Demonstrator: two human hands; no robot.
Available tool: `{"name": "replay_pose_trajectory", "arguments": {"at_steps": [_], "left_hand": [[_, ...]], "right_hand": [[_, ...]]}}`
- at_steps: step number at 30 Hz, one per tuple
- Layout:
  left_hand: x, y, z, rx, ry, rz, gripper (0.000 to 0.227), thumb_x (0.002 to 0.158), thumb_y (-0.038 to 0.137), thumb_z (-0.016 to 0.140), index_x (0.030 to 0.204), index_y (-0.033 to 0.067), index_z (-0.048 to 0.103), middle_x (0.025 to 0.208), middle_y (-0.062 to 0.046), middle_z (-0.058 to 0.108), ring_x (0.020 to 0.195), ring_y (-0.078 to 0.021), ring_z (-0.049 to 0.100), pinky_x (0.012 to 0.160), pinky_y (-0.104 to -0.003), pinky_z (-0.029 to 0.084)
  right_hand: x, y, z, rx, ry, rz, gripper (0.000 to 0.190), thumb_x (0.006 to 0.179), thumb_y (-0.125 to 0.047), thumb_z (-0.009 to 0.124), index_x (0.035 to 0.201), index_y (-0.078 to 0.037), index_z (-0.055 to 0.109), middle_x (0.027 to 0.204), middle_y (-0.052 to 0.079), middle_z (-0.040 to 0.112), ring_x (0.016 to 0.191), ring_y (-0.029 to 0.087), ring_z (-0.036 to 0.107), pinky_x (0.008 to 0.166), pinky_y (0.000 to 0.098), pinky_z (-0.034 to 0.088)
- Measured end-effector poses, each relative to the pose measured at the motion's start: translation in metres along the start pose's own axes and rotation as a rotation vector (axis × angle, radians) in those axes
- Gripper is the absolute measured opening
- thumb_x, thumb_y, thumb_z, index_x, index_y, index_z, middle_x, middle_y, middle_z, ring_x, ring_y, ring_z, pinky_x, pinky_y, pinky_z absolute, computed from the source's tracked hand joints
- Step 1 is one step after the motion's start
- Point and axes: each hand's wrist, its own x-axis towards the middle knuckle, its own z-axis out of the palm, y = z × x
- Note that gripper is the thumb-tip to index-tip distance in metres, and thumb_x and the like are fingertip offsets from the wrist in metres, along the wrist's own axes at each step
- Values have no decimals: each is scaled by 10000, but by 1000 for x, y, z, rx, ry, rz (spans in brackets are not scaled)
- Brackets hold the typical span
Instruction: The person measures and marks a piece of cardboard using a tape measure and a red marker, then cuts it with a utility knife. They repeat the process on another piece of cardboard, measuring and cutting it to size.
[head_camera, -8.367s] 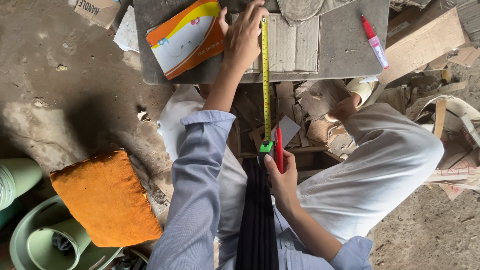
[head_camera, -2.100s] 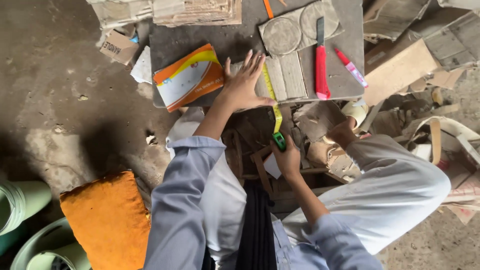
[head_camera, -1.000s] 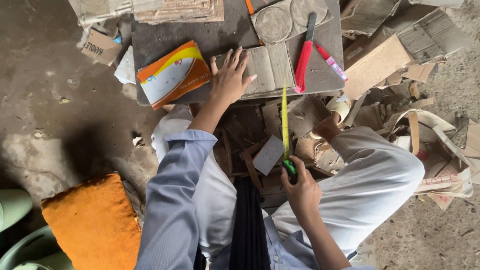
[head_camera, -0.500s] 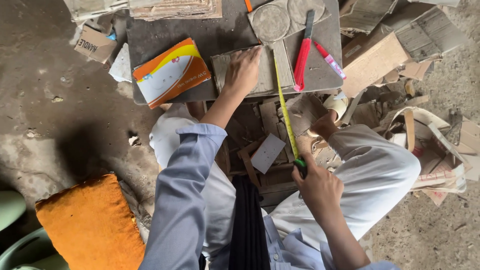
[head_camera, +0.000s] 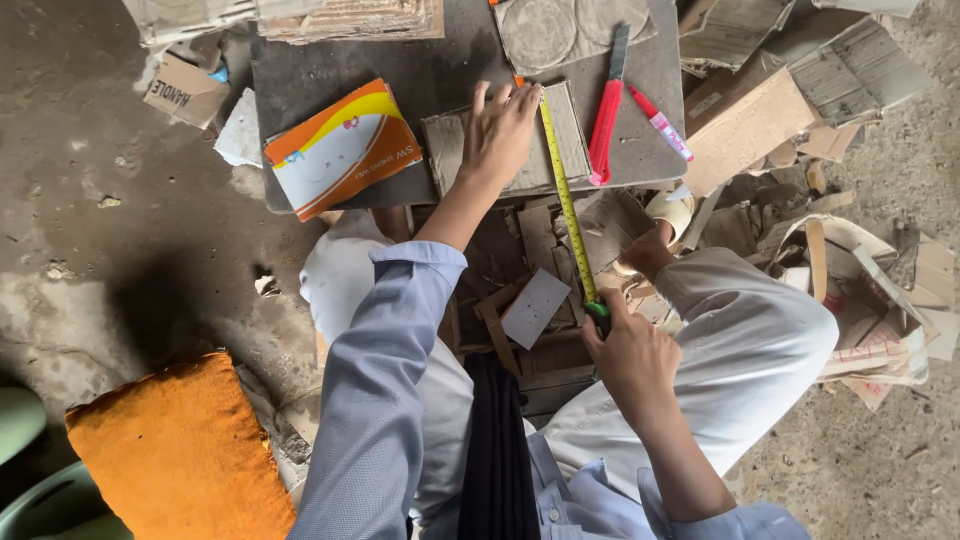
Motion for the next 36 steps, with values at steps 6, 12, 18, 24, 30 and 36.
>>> {"name": "replay_pose_trajectory", "arguments": {"at_steps": [6,12,18,24,30,36], "left_hand": [[8,8,13,-82,-255,-58,635,923,-20,608,1517,149,461,1548,-65,507,1489,-286,386,1239,-580,-14],[5,9,6,-9,-316,-48,610,931,-4,593,1519,71,449,1595,-128,427,1538,-296,261,1238,-579,-39],[1,6,2,-141,-373,-42,727,975,11,581,1590,133,214,1653,-30,347,1548,-280,248,1231,-606,-48],[-6,4,6,-89,-311,22,988,893,-66,687,1618,213,76,1704,-44,261,1574,-263,169,1226,-618,-66],[-4,6,-8,-106,-344,23,860,905,-179,604,1615,157,253,1689,-30,255,1569,-256,133,1212,-643,-68],[1,6,-10,-126,-313,22,766,937,-137,567,1590,174,315,1641,-32,375,1542,-291,268,1204,-644,-68]], "right_hand": [[0,-2,13,88,13,18,407,985,-504,526,1330,-299,459,905,142,756,836,414,733,719,545,548],[16,0,55,183,-5,-12,411,974,-476,543,1334,-298,454,978,166,735,877,447,714,721,574,534],[42,10,102,108,35,1,477,987,-427,566,1408,-299,382,865,139,707,794,412,711,625,547,534],[45,11,90,166,1,33,476,995,-351,607,1403,-275,374,914,140,719,821,386,717,615,520,543],[43,17,77,220,-30,78,391,1029,-368,550,1373,-310,375,956,160,747,823,418,726,674,528,572],[54,16,92,237,-8,77,406,1004,-370,545,1370,-281,394,974,170,734,880,471,697,679,585,505]]}}
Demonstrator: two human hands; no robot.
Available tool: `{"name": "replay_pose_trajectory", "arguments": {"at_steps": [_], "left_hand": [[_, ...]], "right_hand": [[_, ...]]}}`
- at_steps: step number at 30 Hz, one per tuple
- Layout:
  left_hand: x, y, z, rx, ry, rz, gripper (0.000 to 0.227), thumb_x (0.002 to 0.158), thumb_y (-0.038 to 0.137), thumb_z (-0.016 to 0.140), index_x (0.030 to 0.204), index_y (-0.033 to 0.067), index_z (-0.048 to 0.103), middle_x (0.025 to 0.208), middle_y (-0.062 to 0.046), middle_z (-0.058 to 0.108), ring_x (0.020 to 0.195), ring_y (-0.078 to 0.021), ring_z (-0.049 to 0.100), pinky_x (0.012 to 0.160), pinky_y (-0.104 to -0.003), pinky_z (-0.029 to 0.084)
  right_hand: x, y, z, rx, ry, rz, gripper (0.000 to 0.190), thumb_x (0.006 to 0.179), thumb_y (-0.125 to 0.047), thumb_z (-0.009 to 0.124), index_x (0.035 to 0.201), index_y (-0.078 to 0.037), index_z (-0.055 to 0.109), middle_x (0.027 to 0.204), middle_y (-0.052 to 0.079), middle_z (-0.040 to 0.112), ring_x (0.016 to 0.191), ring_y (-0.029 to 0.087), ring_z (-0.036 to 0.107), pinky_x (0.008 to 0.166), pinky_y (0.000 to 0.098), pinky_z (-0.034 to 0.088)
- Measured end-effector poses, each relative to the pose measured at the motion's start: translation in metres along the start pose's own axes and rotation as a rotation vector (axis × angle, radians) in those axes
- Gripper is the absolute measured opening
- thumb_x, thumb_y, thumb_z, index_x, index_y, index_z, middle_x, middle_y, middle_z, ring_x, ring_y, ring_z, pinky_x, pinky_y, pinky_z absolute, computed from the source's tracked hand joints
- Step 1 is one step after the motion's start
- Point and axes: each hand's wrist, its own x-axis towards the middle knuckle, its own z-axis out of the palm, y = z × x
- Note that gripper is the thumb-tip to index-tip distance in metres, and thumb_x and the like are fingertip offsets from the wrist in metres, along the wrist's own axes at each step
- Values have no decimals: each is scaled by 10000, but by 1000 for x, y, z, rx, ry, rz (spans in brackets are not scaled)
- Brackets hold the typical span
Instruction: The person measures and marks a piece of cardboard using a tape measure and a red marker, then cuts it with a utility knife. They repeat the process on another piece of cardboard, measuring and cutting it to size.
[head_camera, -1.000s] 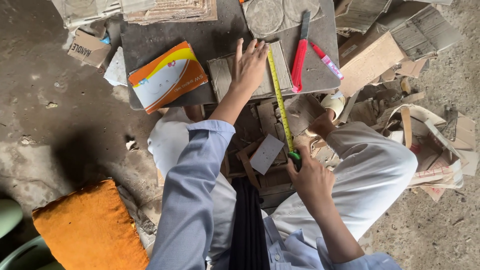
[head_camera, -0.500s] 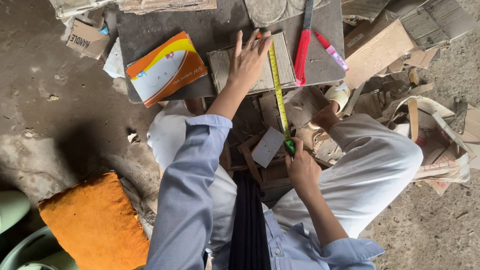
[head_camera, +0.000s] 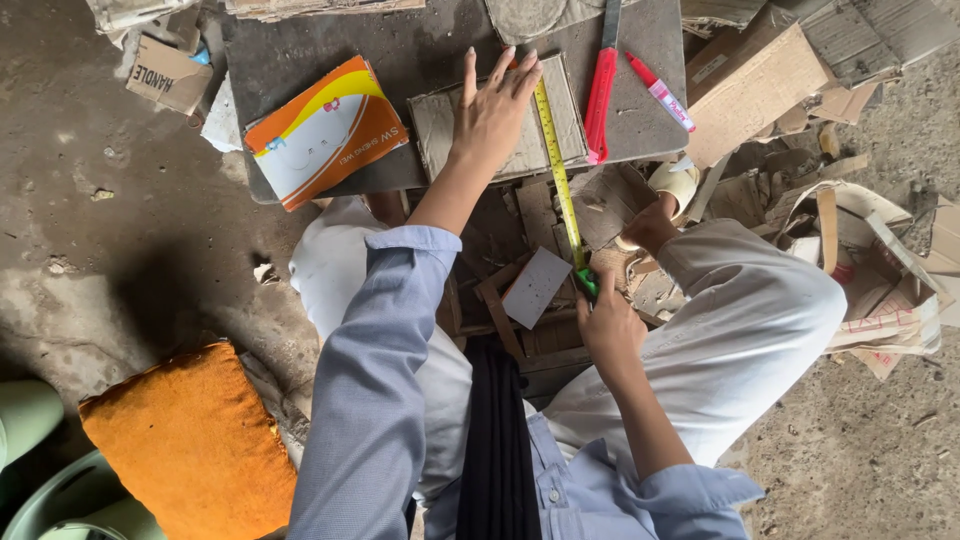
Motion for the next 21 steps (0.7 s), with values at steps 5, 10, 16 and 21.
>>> {"name": "replay_pose_trajectory", "arguments": {"at_steps": [5,10,16,21], "left_hand": [[6,13,-15,25,-169,-83,575,1083,377,429,1596,190,253,1666,-14,285,1566,-298,152,1192,-647,-139],[14,22,-29,162,-355,-124,767,1013,664,274,1627,222,146,1709,36,123,1588,-315,84,1190,-659,-155],[22,31,-44,216,-523,-155,922,938,791,243,1638,218,58,1724,11,38,1591,-300,54,1190,-689,-106],[23,36,-49,207,-601,-175,1082,868,870,338,1644,197,-3,1728,-1,-34,1594,-292,1,1189,-687,-100]], "right_hand": [[29,-1,28,40,15,6,444,1041,-393,545,1423,-262,359,982,142,741,803,369,723,589,492,549],[63,13,79,133,332,-235,444,1017,-271,635,1390,-182,409,1057,177,714,732,351,716,388,418,510],[70,-10,58,232,309,-155,538,1022,-406,566,1469,-233,322,1219,262,598,701,416,690,423,462,520],[99,-17,6,379,799,-459,457,1085,-175,584,1424,60,388,1113,174,632,934,235,607,783,321,543]]}}
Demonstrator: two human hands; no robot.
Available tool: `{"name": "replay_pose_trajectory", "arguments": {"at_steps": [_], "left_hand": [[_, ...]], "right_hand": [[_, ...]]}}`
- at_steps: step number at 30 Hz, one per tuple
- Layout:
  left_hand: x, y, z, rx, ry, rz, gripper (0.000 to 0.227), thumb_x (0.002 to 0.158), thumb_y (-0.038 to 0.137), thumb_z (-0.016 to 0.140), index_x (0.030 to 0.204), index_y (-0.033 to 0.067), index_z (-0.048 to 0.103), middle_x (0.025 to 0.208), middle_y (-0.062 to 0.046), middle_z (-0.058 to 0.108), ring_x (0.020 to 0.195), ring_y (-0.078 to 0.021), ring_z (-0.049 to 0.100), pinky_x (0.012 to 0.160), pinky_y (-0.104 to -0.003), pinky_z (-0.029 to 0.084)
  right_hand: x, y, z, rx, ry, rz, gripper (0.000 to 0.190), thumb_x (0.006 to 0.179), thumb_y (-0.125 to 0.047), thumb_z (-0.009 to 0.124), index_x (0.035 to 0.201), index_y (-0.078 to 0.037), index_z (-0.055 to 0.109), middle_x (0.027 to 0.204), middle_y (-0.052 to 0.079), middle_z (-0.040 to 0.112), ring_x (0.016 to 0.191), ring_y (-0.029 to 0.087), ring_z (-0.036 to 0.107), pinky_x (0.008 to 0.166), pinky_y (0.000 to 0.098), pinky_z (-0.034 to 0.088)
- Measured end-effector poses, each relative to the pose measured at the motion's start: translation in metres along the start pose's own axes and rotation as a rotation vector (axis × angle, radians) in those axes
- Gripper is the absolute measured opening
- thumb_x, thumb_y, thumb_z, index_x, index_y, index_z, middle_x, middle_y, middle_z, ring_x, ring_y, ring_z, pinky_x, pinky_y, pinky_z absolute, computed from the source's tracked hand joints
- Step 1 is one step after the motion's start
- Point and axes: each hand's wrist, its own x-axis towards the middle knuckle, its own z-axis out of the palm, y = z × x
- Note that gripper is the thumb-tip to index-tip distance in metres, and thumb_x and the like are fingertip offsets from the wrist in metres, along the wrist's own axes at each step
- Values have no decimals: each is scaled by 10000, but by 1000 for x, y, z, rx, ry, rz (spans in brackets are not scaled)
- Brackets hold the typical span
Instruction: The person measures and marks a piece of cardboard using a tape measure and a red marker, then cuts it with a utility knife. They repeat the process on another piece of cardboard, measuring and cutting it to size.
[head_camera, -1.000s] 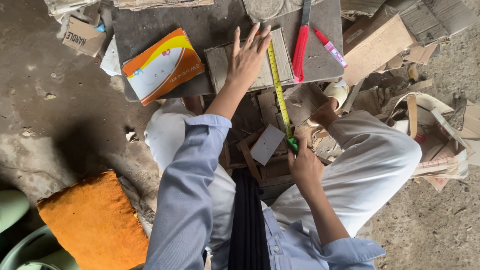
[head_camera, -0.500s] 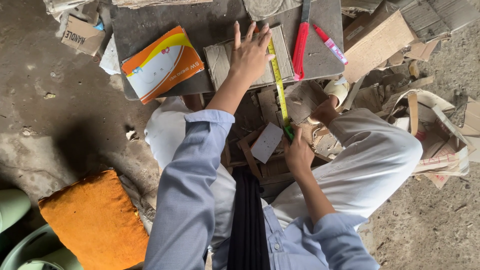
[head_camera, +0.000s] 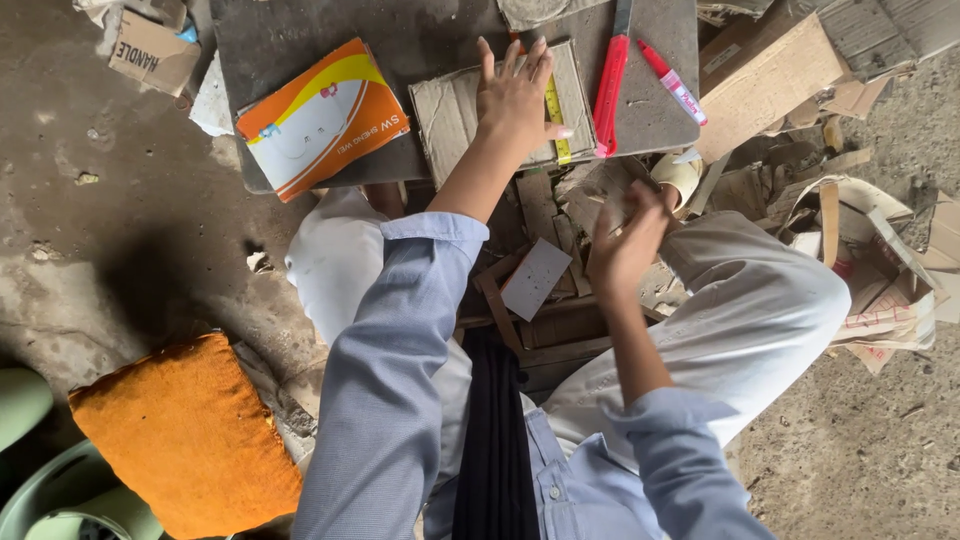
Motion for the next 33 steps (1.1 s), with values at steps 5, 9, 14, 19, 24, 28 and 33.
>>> {"name": "replay_pose_trajectory", "arguments": {"at_steps": [5,9,14,19,24,28,33], "left_hand": [[-3,2,-2,7,-24,-19,1026,895,860,258,1645,221,-25,1725,8,-72,1596,-286,-27,1199,-675,-96],[1,2,-7,14,-42,-27,1068,871,886,270,1645,212,-26,1729,4,-60,1597,-293,-18,1196,-672,-92],[-3,5,-7,44,-67,-24,1221,793,937,398,1645,196,-67,1719,-5,-124,1602,-291,-41,1213,-652,-83],[-2,9,-5,49,-60,-41,1245,779,937,434,1651,195,-55,1717,-11,-136,1605,-286,-52,1219,-635,-91],[2,14,-4,84,-96,-78,1239,802,866,514,1642,204,-111,1708,-11,-188,1607,-281,-89,1224,-629,-113],[0,12,-9,67,-116,-75,1289,783,924,476,1642,181,-134,1694,-12,-224,1609,-292,-99,1220,-642,-101],[-4,6,-19,0,-168,-42,1143,888,893,331,1635,158,-124,1706,11,-187,1603,-278,-82,1224,-647,-63]], "right_hand": [[104,2,-15,-231,159,-47,456,1070,-299,598,1467,-128,452,1319,161,563,1161,341,495,984,505,385],[149,61,4,-370,100,-195,406,977,-318,856,1265,-137,636,1253,103,481,1119,317,448,870,483,381],[136,30,-36,-83,117,-214,241,1045,-233,862,1102,-105,666,954,11,764,787,156,704,851,377,375],[95,-28,-70,506,63,9,272,997,-128,864,1095,-28,631,1002,97,696,838,146,657,713,252,551],[78,-64,-93,709,8,122,232,990,-169,839,1097,-59,664,1002,27,648,841,81,533,776,210,440],[77,-76,-100,876,-215,24,228,1087,-158,661,1116,-60,457,756,121,570,480,223,633,383,265,442],[63,-52,-80,860,-209,201,258,1041,-275,716,1106,-100,538,826,85,621,514,144,588,446,262,536]]}}
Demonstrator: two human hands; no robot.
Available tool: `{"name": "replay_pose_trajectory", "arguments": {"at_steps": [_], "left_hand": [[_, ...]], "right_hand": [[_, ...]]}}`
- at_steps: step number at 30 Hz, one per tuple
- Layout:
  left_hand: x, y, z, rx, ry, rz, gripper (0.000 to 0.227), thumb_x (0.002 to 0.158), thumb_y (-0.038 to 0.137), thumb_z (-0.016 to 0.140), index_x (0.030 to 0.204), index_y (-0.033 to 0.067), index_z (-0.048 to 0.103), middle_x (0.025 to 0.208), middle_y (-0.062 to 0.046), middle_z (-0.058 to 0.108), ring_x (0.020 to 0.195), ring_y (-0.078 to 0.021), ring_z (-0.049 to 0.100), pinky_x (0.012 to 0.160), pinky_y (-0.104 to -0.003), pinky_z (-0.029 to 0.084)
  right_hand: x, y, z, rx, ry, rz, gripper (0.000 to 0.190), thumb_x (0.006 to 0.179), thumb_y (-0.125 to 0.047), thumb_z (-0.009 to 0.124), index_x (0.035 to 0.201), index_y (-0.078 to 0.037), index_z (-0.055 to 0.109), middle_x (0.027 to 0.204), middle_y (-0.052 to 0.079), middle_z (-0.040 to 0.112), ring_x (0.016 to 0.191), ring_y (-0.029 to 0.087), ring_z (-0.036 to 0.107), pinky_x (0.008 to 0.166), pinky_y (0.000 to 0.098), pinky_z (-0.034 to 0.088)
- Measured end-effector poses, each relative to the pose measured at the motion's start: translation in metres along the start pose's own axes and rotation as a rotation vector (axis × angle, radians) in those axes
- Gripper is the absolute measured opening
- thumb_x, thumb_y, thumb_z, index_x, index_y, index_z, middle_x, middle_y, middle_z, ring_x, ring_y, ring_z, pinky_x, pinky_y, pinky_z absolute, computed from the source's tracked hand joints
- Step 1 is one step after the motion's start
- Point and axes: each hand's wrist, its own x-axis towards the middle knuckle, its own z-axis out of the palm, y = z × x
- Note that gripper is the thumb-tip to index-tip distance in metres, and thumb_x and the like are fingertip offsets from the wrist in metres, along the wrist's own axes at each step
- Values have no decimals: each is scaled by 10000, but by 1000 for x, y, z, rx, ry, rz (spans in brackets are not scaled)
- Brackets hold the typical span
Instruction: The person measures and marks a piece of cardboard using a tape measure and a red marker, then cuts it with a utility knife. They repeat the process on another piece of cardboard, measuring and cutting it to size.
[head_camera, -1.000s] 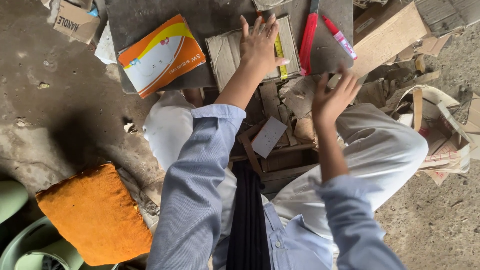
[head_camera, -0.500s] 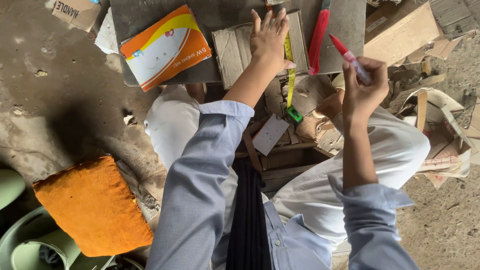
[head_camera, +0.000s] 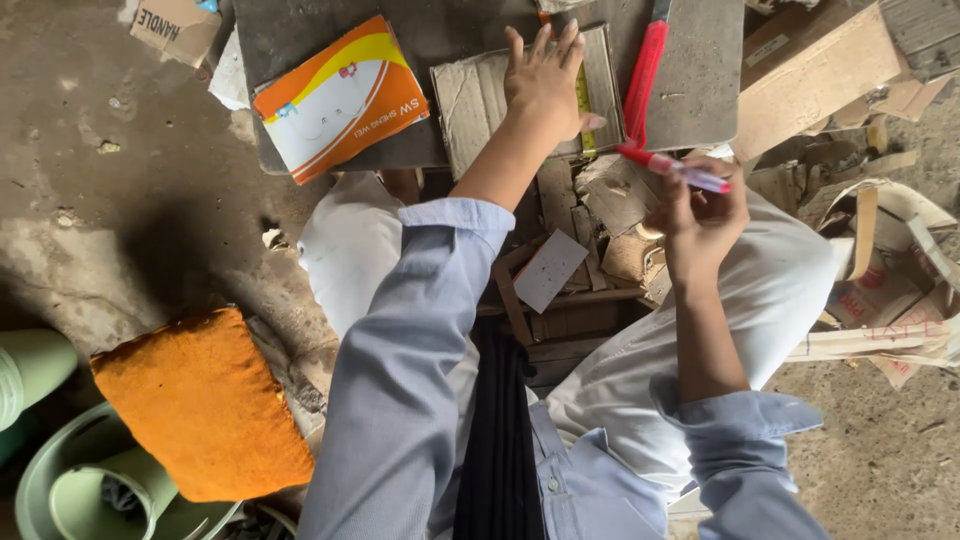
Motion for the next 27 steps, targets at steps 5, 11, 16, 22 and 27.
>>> {"name": "replay_pose_trajectory", "arguments": {"at_steps": [5,11,16,22,27], "left_hand": [[-5,1,-1,13,-14,-11,1148,912,858,419,1634,179,-161,1687,31,-243,1602,-277,-116,1243,-623,-55],[14,19,13,150,11,-129,1276,804,891,497,1635,195,-176,1686,24,-254,1594,-254,-141,1229,-618,-52],[14,27,9,198,-37,-160,1114,944,716,493,1626,195,-216,1654,-15,-319,1570,-274,-207,1226,-629,-68],[15,26,10,201,-46,-162,1161,905,782,480,1625,200,-221,1645,-12,-334,1567,-277,-216,1222,-638,-67],[10,26,8,213,-38,-164,1125,937,729,493,1626,198,-221,1648,-14,-331,1581,-277,-190,1221,-631,-54]], "right_hand": [[6,25,-4,-384,96,-405,167,1139,-146,618,1177,1,549,933,114,668,701,150,587,594,255,478],[0,31,7,-678,166,-415,195,1107,-252,658,1109,-62,610,945,55,722,676,155,646,571,294,500],[0,35,10,-709,156,-452,198,1107,-237,652,1107,-46,600,959,85,706,655,177,622,582,310,493],[0,30,15,-737,127,-470,191,1104,-220,660,1092,-35,613,973,70,714,682,187,601,585,321,487],[-1,31,16,-754,116,-466,197,1108,-229,655,1085,-38,612,953,49,710,670,176,585,571,320,480]]}}
